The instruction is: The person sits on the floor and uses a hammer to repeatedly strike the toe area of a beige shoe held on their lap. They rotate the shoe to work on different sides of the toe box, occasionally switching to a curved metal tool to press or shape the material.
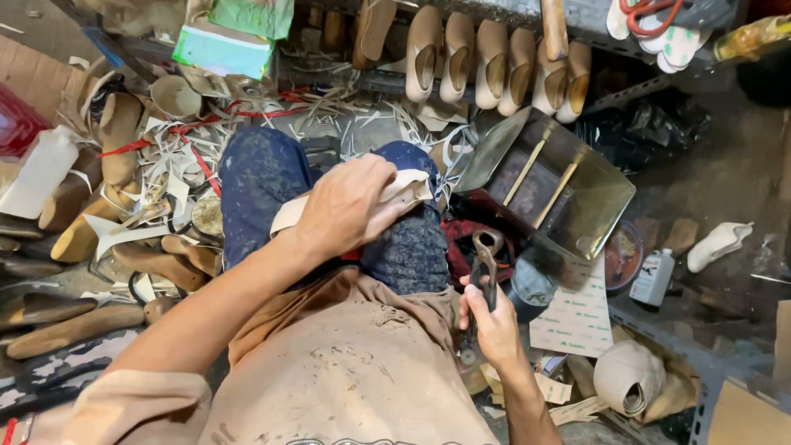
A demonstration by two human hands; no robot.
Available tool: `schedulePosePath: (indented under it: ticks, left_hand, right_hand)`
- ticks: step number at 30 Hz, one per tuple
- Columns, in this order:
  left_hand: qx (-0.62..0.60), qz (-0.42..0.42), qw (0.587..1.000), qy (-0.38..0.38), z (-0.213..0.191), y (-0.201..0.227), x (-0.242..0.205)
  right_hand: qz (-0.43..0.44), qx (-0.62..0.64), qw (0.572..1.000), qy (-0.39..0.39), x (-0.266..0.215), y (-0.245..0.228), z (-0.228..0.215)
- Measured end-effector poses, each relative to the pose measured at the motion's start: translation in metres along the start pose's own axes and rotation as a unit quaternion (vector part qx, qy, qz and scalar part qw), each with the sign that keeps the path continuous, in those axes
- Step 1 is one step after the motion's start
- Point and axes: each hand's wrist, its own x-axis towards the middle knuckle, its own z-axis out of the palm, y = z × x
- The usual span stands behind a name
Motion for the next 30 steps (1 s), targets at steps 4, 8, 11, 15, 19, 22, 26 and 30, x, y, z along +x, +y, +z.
schedulePosePath:
  ticks: [4,8,11,15,19,22,26,30]
  left_hand:
    - [0.017,0.020,1.000,0.004,0.014,-0.001,0.023]
    - [-0.003,0.022,1.000,0.018,0.023,-0.003,0.029]
    - [-0.009,0.060,0.996,0.063,0.024,0.000,0.030]
    - [0.044,0.072,0.990,0.115,0.029,0.001,0.024]
    - [-0.003,0.003,0.990,0.140,0.028,0.005,0.016]
    - [-0.080,-0.034,0.986,0.146,0.025,0.014,0.011]
    - [-0.132,-0.061,0.977,0.157,0.022,0.015,0.006]
    - [-0.169,-0.069,0.972,0.151,0.020,0.014,0.005]
  right_hand:
    - [-0.018,-0.110,0.994,-0.014,-0.010,-0.031,0.000]
    - [-0.076,-0.132,0.987,-0.044,-0.003,-0.054,0.003]
    - [-0.121,-0.135,0.983,-0.038,0.009,-0.059,0.008]
    - [-0.147,-0.125,0.981,-0.023,0.032,-0.066,0.013]
    - [-0.226,-0.167,0.959,0.034,0.057,-0.083,0.029]
    - [-0.340,-0.197,0.915,0.088,0.075,-0.097,0.046]
    - [-0.396,-0.170,0.897,0.101,0.090,-0.114,0.061]
    - [-0.333,-0.153,0.927,0.073,0.087,-0.127,0.054]
